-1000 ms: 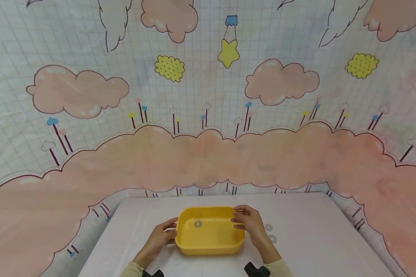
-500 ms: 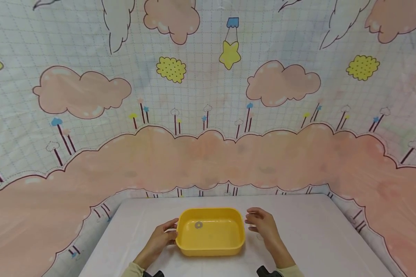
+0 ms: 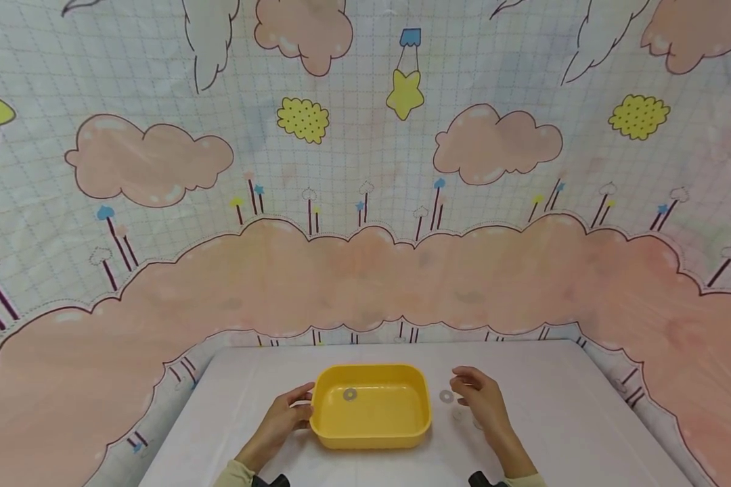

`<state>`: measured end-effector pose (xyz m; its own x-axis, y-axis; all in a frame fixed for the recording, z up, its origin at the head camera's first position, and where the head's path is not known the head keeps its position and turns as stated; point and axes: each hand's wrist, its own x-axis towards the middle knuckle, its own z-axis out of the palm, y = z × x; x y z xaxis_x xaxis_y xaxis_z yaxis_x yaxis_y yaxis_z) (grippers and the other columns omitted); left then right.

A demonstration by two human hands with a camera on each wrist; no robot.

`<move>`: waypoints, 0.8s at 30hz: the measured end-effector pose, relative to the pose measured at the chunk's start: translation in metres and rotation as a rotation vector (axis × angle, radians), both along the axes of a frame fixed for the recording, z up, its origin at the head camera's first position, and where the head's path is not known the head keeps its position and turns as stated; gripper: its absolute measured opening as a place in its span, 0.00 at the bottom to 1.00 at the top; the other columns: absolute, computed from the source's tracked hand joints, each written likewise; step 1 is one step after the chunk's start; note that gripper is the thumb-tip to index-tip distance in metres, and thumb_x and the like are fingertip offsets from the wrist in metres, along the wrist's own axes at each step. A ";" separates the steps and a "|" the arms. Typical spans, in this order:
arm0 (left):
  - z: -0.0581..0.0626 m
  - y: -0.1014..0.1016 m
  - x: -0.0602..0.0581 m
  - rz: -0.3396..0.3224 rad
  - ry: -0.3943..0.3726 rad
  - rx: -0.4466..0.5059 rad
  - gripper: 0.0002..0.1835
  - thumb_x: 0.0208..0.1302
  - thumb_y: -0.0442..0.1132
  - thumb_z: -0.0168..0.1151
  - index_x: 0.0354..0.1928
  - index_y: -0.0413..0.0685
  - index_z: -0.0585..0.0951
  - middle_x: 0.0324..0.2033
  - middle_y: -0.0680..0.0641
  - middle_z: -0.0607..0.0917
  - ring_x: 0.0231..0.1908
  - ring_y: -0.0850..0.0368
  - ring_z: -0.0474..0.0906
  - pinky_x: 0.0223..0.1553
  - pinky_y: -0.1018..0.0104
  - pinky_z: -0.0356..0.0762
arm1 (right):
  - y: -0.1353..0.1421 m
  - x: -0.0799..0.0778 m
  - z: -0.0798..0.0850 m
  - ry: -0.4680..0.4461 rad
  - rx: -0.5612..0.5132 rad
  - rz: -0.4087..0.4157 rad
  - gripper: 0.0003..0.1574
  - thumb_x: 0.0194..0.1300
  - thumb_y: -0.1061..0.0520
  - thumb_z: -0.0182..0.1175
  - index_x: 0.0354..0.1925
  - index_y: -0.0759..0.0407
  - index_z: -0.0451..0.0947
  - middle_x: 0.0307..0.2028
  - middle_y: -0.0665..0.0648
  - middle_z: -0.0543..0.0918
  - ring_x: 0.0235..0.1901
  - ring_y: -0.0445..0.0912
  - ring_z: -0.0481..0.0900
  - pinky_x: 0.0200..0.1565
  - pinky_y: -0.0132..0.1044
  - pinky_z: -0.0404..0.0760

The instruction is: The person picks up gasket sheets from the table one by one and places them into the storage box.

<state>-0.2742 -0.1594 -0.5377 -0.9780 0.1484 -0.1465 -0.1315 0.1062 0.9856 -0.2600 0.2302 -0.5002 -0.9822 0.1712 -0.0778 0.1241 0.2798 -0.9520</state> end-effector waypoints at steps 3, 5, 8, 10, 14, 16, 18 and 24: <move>0.001 0.000 0.000 -0.005 0.000 -0.004 0.36 0.58 0.27 0.57 0.70 0.31 0.63 0.51 0.36 0.74 0.35 0.56 0.79 0.34 0.64 0.82 | 0.005 0.001 -0.003 -0.007 0.036 -0.006 0.25 0.69 0.52 0.59 0.60 0.61 0.74 0.50 0.59 0.82 0.45 0.42 0.80 0.44 0.32 0.83; 0.002 0.000 0.000 -0.004 -0.003 -0.006 0.36 0.58 0.27 0.57 0.70 0.31 0.63 0.51 0.36 0.74 0.35 0.56 0.79 0.35 0.64 0.82 | 0.008 0.002 -0.005 -0.011 0.062 -0.010 0.27 0.69 0.50 0.59 0.61 0.61 0.73 0.50 0.59 0.82 0.46 0.43 0.80 0.45 0.33 0.83; 0.002 0.000 0.000 -0.005 -0.002 -0.007 0.35 0.58 0.28 0.57 0.70 0.31 0.64 0.51 0.35 0.74 0.35 0.56 0.79 0.35 0.64 0.82 | 0.011 0.004 -0.008 -0.015 0.089 -0.021 0.28 0.69 0.50 0.59 0.61 0.62 0.72 0.50 0.59 0.83 0.47 0.47 0.81 0.44 0.33 0.83; 0.003 0.001 0.001 -0.004 -0.001 -0.005 0.35 0.58 0.27 0.57 0.70 0.31 0.63 0.51 0.34 0.74 0.35 0.55 0.79 0.35 0.64 0.83 | 0.014 0.005 -0.011 -0.019 0.104 -0.027 0.28 0.69 0.49 0.59 0.62 0.63 0.72 0.50 0.60 0.83 0.48 0.49 0.81 0.43 0.33 0.83; 0.003 0.001 0.002 0.000 -0.007 0.000 0.35 0.58 0.27 0.57 0.70 0.31 0.63 0.52 0.33 0.74 0.35 0.55 0.79 0.35 0.63 0.83 | 0.021 0.006 -0.016 -0.015 0.139 -0.034 0.29 0.69 0.49 0.60 0.61 0.64 0.73 0.50 0.60 0.84 0.45 0.45 0.82 0.42 0.30 0.81; 0.003 0.001 0.002 0.004 -0.010 -0.002 0.35 0.58 0.27 0.57 0.70 0.31 0.63 0.52 0.34 0.74 0.35 0.56 0.79 0.35 0.63 0.83 | 0.024 0.006 -0.018 -0.015 0.154 -0.038 0.28 0.69 0.49 0.59 0.61 0.63 0.73 0.51 0.60 0.84 0.44 0.40 0.81 0.42 0.28 0.79; 0.003 0.001 0.002 0.009 -0.012 -0.006 0.35 0.58 0.28 0.57 0.70 0.32 0.64 0.51 0.35 0.74 0.35 0.57 0.78 0.35 0.64 0.82 | 0.028 0.007 -0.020 -0.016 0.167 -0.039 0.28 0.69 0.49 0.59 0.61 0.63 0.73 0.51 0.60 0.84 0.42 0.37 0.79 0.42 0.27 0.78; 0.001 0.001 0.000 0.016 -0.010 -0.013 0.35 0.58 0.27 0.57 0.70 0.32 0.64 0.50 0.37 0.74 0.35 0.57 0.78 0.35 0.65 0.82 | 0.035 0.008 -0.025 -0.030 0.192 -0.036 0.32 0.68 0.44 0.60 0.61 0.62 0.73 0.53 0.60 0.83 0.45 0.39 0.79 0.45 0.30 0.77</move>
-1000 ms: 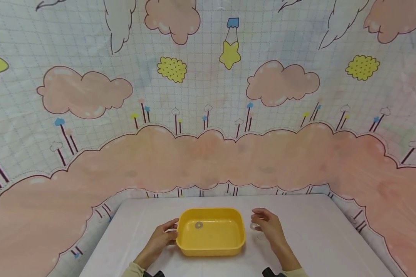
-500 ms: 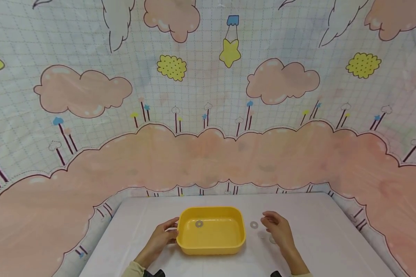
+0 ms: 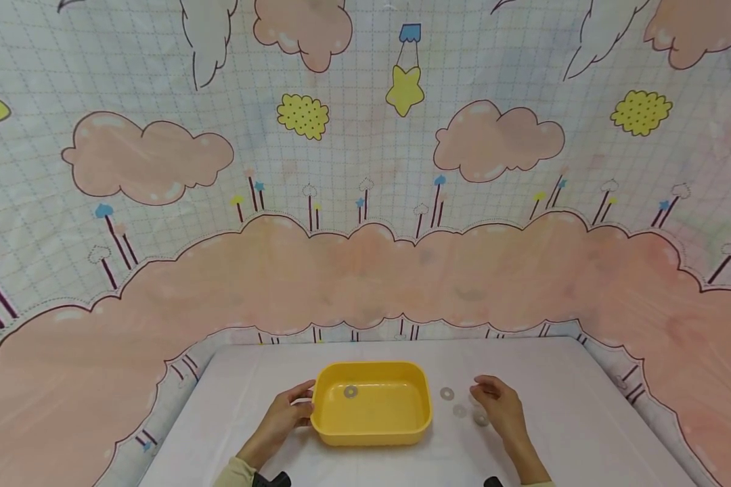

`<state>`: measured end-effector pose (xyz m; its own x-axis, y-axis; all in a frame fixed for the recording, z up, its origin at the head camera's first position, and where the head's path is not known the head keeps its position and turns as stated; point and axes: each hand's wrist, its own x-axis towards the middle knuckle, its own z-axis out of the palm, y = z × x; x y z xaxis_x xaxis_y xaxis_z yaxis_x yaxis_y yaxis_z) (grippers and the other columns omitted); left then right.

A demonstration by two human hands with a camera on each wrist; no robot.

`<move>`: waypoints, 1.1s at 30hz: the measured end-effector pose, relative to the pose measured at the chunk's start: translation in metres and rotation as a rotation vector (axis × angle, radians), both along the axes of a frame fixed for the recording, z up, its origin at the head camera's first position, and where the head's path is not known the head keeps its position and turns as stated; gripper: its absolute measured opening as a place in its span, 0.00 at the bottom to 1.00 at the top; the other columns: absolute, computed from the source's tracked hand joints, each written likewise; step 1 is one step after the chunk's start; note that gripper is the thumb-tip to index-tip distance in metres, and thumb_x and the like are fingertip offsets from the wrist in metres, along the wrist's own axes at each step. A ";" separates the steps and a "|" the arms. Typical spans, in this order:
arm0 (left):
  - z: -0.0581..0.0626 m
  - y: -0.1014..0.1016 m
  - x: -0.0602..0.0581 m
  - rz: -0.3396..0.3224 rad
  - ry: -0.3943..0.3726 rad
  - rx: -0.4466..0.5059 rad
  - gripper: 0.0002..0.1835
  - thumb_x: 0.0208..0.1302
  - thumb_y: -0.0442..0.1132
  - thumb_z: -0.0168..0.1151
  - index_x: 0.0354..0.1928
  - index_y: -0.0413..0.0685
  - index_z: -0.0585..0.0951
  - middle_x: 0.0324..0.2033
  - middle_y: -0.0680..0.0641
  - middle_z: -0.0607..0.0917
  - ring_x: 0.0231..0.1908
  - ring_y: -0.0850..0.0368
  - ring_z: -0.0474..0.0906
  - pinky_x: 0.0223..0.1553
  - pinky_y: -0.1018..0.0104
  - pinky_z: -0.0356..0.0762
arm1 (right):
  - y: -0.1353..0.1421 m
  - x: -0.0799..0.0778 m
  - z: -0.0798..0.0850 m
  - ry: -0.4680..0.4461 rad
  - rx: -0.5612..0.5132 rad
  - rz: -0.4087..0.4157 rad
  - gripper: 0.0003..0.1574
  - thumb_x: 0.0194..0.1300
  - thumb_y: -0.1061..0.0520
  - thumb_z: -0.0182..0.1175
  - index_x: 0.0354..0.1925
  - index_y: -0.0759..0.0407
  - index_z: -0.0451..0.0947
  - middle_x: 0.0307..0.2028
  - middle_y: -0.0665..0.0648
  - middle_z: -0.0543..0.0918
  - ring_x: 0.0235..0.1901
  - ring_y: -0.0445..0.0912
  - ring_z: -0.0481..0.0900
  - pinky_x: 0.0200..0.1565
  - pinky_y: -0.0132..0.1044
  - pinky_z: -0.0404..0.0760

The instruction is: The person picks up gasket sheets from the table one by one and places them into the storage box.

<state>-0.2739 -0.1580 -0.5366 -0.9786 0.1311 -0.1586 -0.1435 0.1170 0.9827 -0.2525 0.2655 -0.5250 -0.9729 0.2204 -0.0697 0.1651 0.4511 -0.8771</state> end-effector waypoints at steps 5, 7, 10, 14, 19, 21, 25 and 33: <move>-0.001 0.000 -0.001 0.001 -0.005 -0.005 0.35 0.58 0.27 0.57 0.70 0.33 0.65 0.50 0.37 0.74 0.35 0.57 0.78 0.35 0.64 0.82 | 0.004 -0.002 -0.006 0.001 0.034 -0.003 0.31 0.69 0.44 0.59 0.61 0.62 0.73 0.52 0.60 0.82 0.50 0.48 0.79 0.49 0.38 0.78; -0.001 0.000 -0.001 0.001 -0.003 -0.007 0.35 0.58 0.27 0.57 0.70 0.33 0.65 0.50 0.37 0.74 0.35 0.57 0.78 0.35 0.64 0.82 | 0.006 -0.003 -0.010 0.002 0.052 -0.004 0.29 0.69 0.46 0.59 0.61 0.62 0.74 0.52 0.60 0.83 0.50 0.48 0.79 0.49 0.38 0.78; -0.002 0.000 -0.002 0.004 -0.001 -0.011 0.34 0.59 0.28 0.57 0.70 0.33 0.65 0.50 0.37 0.74 0.35 0.57 0.78 0.34 0.65 0.81 | 0.009 -0.007 -0.015 0.003 0.071 -0.022 0.28 0.68 0.46 0.60 0.59 0.62 0.75 0.49 0.58 0.83 0.47 0.45 0.78 0.45 0.34 0.77; -0.003 0.000 -0.002 0.005 -0.004 -0.007 0.34 0.59 0.27 0.57 0.70 0.33 0.65 0.51 0.37 0.74 0.35 0.57 0.78 0.34 0.65 0.81 | 0.012 -0.011 -0.021 -0.002 0.083 -0.043 0.28 0.67 0.47 0.62 0.58 0.63 0.77 0.48 0.60 0.82 0.44 0.46 0.76 0.40 0.31 0.75; -0.002 0.000 -0.003 -0.003 0.007 0.007 0.34 0.59 0.27 0.57 0.70 0.32 0.65 0.51 0.35 0.74 0.35 0.57 0.78 0.34 0.66 0.82 | 0.017 -0.014 -0.028 -0.005 0.137 -0.041 0.28 0.66 0.47 0.62 0.58 0.63 0.78 0.51 0.66 0.81 0.47 0.52 0.77 0.39 0.33 0.74; -0.001 0.000 -0.003 -0.002 0.008 0.008 0.34 0.59 0.27 0.57 0.70 0.32 0.64 0.51 0.35 0.73 0.35 0.56 0.78 0.34 0.65 0.82 | 0.019 -0.016 -0.030 0.006 0.179 -0.035 0.27 0.65 0.48 0.63 0.57 0.63 0.79 0.50 0.67 0.81 0.47 0.53 0.78 0.39 0.33 0.73; 0.000 0.001 -0.003 0.002 0.003 0.006 0.34 0.60 0.27 0.57 0.70 0.32 0.64 0.51 0.34 0.73 0.35 0.56 0.78 0.34 0.64 0.82 | 0.023 -0.022 -0.034 0.046 0.255 -0.022 0.25 0.64 0.50 0.64 0.54 0.64 0.81 0.47 0.69 0.83 0.43 0.53 0.79 0.38 0.35 0.73; -0.001 0.003 -0.005 0.014 0.000 0.015 0.34 0.60 0.26 0.56 0.70 0.31 0.64 0.51 0.35 0.73 0.33 0.57 0.77 0.33 0.65 0.81 | 0.027 -0.032 -0.040 0.046 0.261 0.008 0.26 0.62 0.49 0.66 0.53 0.65 0.82 0.43 0.65 0.83 0.40 0.50 0.77 0.38 0.36 0.73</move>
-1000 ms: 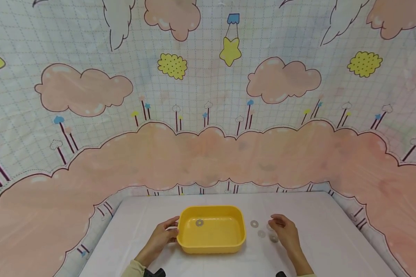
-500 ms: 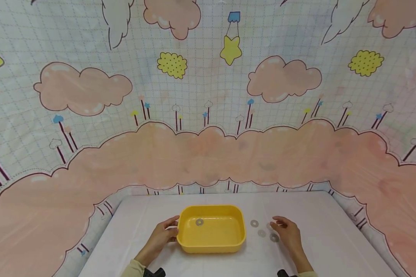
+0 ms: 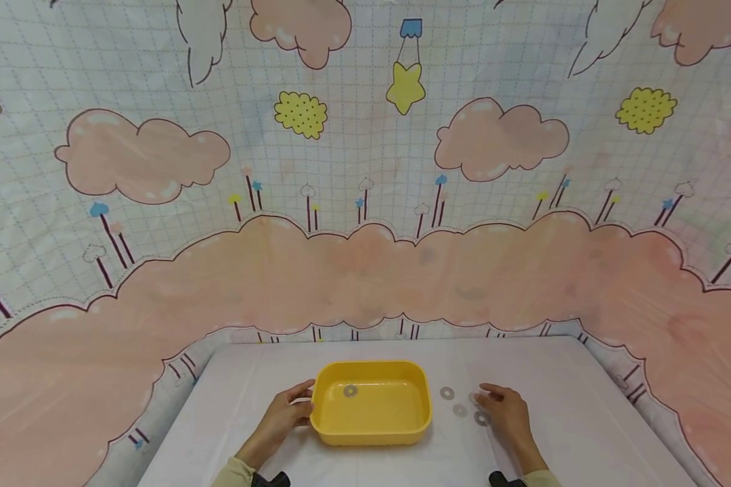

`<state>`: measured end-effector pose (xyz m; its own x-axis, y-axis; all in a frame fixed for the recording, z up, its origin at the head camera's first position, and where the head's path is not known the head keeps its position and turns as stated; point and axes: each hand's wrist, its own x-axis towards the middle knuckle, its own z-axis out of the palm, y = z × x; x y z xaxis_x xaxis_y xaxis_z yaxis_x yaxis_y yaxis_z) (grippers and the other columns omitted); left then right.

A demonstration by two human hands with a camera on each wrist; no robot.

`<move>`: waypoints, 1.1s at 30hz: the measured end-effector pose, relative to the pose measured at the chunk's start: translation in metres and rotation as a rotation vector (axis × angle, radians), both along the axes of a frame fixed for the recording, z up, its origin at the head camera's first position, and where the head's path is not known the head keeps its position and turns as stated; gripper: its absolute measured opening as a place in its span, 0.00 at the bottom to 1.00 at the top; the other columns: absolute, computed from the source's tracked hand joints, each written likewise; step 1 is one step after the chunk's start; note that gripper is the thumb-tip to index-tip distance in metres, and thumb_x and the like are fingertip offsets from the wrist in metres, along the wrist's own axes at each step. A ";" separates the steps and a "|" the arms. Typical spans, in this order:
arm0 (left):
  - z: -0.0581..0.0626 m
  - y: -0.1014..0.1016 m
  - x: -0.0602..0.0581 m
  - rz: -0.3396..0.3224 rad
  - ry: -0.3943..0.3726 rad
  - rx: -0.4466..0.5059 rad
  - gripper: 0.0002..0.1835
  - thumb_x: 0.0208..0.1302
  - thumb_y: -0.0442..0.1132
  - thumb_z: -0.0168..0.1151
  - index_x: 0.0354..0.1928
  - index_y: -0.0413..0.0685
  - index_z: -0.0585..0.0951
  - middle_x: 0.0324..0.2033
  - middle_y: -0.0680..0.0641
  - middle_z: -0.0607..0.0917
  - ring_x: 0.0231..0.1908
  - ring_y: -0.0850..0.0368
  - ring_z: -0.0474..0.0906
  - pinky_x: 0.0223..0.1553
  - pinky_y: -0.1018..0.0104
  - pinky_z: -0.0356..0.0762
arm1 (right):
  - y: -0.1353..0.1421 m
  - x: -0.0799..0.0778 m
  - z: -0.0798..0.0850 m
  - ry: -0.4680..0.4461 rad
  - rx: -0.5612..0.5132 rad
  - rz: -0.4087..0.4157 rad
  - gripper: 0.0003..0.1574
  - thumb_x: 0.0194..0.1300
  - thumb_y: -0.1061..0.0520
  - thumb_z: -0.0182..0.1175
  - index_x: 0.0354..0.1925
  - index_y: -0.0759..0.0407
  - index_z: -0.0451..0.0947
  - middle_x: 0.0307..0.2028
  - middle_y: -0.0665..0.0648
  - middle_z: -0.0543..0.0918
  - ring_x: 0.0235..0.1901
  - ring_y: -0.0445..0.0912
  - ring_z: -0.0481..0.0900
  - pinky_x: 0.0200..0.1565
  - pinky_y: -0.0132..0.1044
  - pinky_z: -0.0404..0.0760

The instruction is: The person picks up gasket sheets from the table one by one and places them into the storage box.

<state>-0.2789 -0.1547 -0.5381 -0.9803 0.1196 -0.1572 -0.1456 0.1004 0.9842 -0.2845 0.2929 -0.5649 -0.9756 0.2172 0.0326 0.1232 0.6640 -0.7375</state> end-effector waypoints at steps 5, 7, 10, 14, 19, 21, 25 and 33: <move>0.000 0.000 0.000 0.001 0.006 0.002 0.33 0.60 0.26 0.56 0.69 0.30 0.64 0.51 0.35 0.73 0.33 0.57 0.78 0.33 0.64 0.81 | 0.002 -0.002 -0.004 -0.022 -0.007 0.031 0.27 0.63 0.47 0.65 0.54 0.64 0.82 0.47 0.68 0.83 0.47 0.57 0.79 0.47 0.50 0.78; 0.002 0.000 0.000 0.002 0.006 0.000 0.33 0.60 0.26 0.56 0.70 0.31 0.64 0.51 0.35 0.74 0.33 0.57 0.78 0.34 0.64 0.82 | 0.002 -0.003 -0.004 -0.027 -0.004 0.038 0.27 0.63 0.47 0.65 0.54 0.64 0.81 0.49 0.70 0.82 0.49 0.59 0.79 0.50 0.56 0.77; 0.001 0.000 0.000 0.004 -0.001 -0.005 0.34 0.59 0.27 0.57 0.70 0.31 0.65 0.50 0.37 0.74 0.33 0.58 0.78 0.34 0.65 0.81 | 0.001 -0.004 -0.006 -0.037 0.023 0.043 0.27 0.62 0.48 0.66 0.53 0.64 0.81 0.48 0.70 0.82 0.48 0.60 0.79 0.50 0.57 0.76; -0.001 0.000 -0.002 0.002 -0.007 -0.008 0.34 0.58 0.27 0.57 0.70 0.32 0.65 0.48 0.39 0.75 0.32 0.59 0.77 0.34 0.65 0.81 | 0.001 -0.006 -0.011 -0.038 0.083 0.045 0.27 0.59 0.49 0.67 0.52 0.63 0.82 0.44 0.67 0.83 0.45 0.58 0.80 0.46 0.55 0.77; 0.000 0.000 0.000 -0.004 -0.016 -0.001 0.35 0.59 0.27 0.57 0.70 0.32 0.64 0.49 0.39 0.74 0.33 0.58 0.77 0.35 0.65 0.82 | 0.001 -0.005 -0.013 -0.019 0.138 0.054 0.24 0.59 0.51 0.67 0.51 0.62 0.83 0.42 0.64 0.84 0.44 0.58 0.81 0.43 0.52 0.78; 0.000 0.000 0.001 -0.005 -0.014 0.002 0.35 0.59 0.27 0.57 0.70 0.32 0.64 0.49 0.39 0.74 0.34 0.58 0.77 0.34 0.65 0.82 | 0.001 -0.004 -0.013 -0.002 0.159 0.060 0.22 0.59 0.52 0.67 0.50 0.61 0.84 0.42 0.63 0.85 0.43 0.57 0.81 0.41 0.49 0.79; 0.001 0.001 0.002 -0.001 -0.002 0.001 0.34 0.59 0.27 0.57 0.70 0.32 0.64 0.49 0.39 0.74 0.33 0.59 0.77 0.34 0.65 0.82 | 0.002 -0.004 -0.012 0.031 0.175 0.064 0.19 0.57 0.53 0.68 0.47 0.59 0.85 0.39 0.60 0.84 0.41 0.54 0.81 0.36 0.44 0.76; 0.001 0.001 0.004 -0.002 -0.005 0.000 0.35 0.60 0.28 0.57 0.70 0.31 0.63 0.49 0.38 0.74 0.33 0.58 0.78 0.34 0.64 0.82 | 0.004 -0.003 -0.013 0.054 0.094 0.037 0.16 0.57 0.57 0.67 0.44 0.61 0.83 0.35 0.55 0.84 0.33 0.43 0.74 0.34 0.34 0.70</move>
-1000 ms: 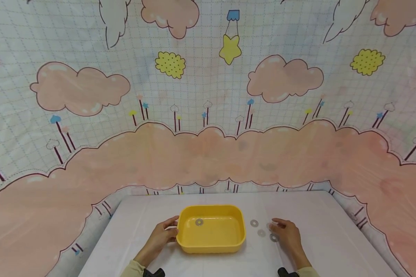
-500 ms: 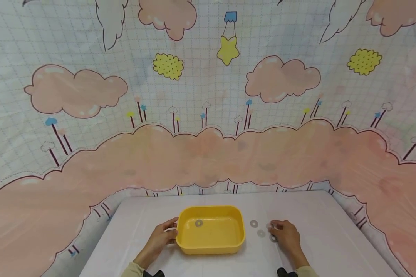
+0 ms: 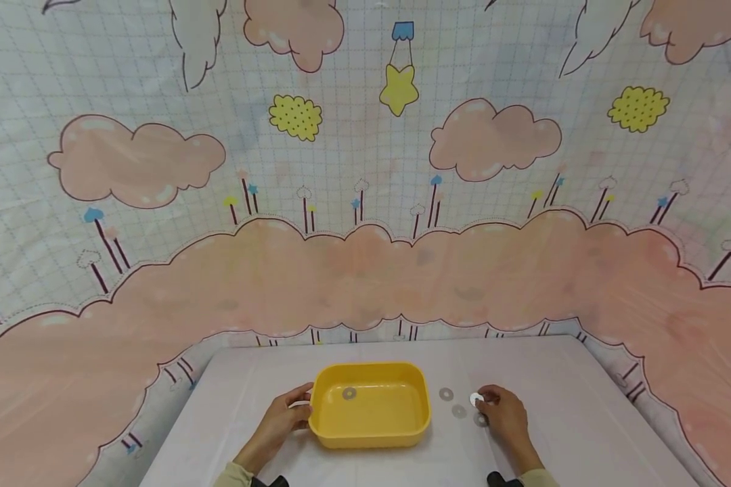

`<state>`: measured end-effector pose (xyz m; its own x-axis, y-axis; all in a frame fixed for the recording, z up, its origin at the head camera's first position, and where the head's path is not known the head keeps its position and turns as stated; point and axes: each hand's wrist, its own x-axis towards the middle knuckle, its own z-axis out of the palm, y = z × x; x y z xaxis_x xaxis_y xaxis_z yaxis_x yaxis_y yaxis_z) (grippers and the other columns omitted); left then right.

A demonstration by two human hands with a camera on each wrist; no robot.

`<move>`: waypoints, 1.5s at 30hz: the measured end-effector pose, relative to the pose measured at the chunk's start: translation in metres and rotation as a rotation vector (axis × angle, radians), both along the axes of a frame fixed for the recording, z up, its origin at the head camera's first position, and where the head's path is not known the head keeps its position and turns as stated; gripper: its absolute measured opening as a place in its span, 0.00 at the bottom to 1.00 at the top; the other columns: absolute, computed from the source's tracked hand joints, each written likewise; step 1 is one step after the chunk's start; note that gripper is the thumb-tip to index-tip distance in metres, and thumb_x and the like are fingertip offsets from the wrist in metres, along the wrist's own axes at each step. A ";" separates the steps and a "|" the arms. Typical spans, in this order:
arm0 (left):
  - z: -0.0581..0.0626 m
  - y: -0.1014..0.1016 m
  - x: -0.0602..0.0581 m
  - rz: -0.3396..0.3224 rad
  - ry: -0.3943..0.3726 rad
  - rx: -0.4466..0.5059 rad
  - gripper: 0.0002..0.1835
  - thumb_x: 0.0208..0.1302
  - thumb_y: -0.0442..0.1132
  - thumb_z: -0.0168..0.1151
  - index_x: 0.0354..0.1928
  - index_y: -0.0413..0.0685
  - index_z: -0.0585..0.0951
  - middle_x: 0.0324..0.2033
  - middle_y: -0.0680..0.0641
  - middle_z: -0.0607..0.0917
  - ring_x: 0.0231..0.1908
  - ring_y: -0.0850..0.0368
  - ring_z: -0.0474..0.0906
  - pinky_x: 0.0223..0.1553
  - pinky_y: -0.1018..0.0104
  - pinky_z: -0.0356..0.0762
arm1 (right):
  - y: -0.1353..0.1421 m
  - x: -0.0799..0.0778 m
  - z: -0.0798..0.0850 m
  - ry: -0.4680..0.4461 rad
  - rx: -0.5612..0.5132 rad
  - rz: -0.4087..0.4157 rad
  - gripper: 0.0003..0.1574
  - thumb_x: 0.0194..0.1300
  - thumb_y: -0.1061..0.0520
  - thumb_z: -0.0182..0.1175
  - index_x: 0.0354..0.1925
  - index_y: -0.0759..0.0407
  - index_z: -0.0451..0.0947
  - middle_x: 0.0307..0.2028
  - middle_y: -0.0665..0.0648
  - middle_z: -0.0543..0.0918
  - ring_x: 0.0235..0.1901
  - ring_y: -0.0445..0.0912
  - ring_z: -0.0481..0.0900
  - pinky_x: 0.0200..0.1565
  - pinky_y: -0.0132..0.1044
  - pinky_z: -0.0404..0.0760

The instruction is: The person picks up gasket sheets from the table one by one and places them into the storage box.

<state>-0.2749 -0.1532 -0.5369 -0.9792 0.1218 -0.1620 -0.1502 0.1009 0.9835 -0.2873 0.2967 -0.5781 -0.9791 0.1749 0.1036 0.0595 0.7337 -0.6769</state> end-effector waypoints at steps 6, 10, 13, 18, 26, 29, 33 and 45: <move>-0.002 -0.001 0.001 0.004 0.003 -0.007 0.35 0.59 0.28 0.57 0.70 0.31 0.63 0.49 0.38 0.75 0.32 0.59 0.77 0.34 0.64 0.82 | 0.001 0.004 0.004 0.013 -0.048 -0.014 0.11 0.61 0.59 0.63 0.41 0.63 0.83 0.32 0.55 0.85 0.32 0.42 0.76 0.35 0.34 0.71; -0.004 -0.001 0.001 0.004 -0.003 -0.005 0.35 0.59 0.27 0.57 0.70 0.31 0.63 0.49 0.38 0.75 0.32 0.59 0.77 0.34 0.65 0.82 | 0.002 0.007 0.008 -0.004 -0.068 -0.032 0.11 0.62 0.58 0.63 0.42 0.61 0.84 0.35 0.56 0.86 0.36 0.45 0.79 0.38 0.36 0.73; -0.006 0.000 0.000 0.005 -0.002 -0.005 0.35 0.58 0.27 0.57 0.70 0.31 0.64 0.49 0.39 0.74 0.33 0.59 0.77 0.34 0.64 0.82 | 0.003 0.010 0.011 -0.016 -0.097 -0.041 0.12 0.63 0.57 0.62 0.44 0.61 0.84 0.37 0.57 0.87 0.39 0.47 0.80 0.40 0.37 0.75; -0.006 0.000 -0.004 0.007 -0.006 -0.012 0.35 0.58 0.27 0.57 0.70 0.32 0.64 0.49 0.38 0.75 0.33 0.59 0.77 0.35 0.63 0.83 | 0.002 0.011 0.018 0.009 -0.113 -0.055 0.13 0.64 0.56 0.63 0.44 0.63 0.83 0.38 0.60 0.87 0.39 0.48 0.82 0.39 0.35 0.75; 0.000 0.000 -0.003 0.004 -0.010 -0.012 0.34 0.60 0.28 0.57 0.70 0.32 0.64 0.49 0.39 0.75 0.32 0.59 0.77 0.35 0.63 0.82 | -0.007 0.013 0.029 0.018 -0.257 -0.079 0.15 0.66 0.58 0.61 0.48 0.65 0.81 0.42 0.62 0.86 0.33 0.37 0.81 0.32 0.28 0.80; 0.001 -0.001 -0.001 0.004 -0.014 -0.006 0.34 0.60 0.27 0.57 0.70 0.31 0.63 0.49 0.40 0.75 0.32 0.59 0.77 0.35 0.64 0.82 | -0.012 0.015 0.035 0.021 -0.290 -0.079 0.16 0.67 0.57 0.60 0.50 0.65 0.80 0.41 0.61 0.86 0.32 0.35 0.80 0.33 0.28 0.81; 0.001 -0.001 0.000 -0.006 -0.019 0.008 0.35 0.60 0.27 0.57 0.71 0.31 0.63 0.49 0.39 0.74 0.33 0.59 0.77 0.34 0.65 0.81 | -0.019 0.017 0.044 0.025 -0.301 -0.086 0.17 0.68 0.57 0.60 0.51 0.65 0.80 0.42 0.59 0.86 0.33 0.34 0.80 0.35 0.27 0.82; 0.001 -0.003 -0.003 -0.015 -0.012 0.011 0.35 0.60 0.27 0.57 0.70 0.30 0.63 0.50 0.37 0.74 0.34 0.58 0.78 0.34 0.65 0.82 | -0.038 0.017 0.066 0.067 -0.363 -0.064 0.16 0.69 0.57 0.60 0.51 0.64 0.80 0.43 0.61 0.87 0.32 0.31 0.81 0.37 0.26 0.81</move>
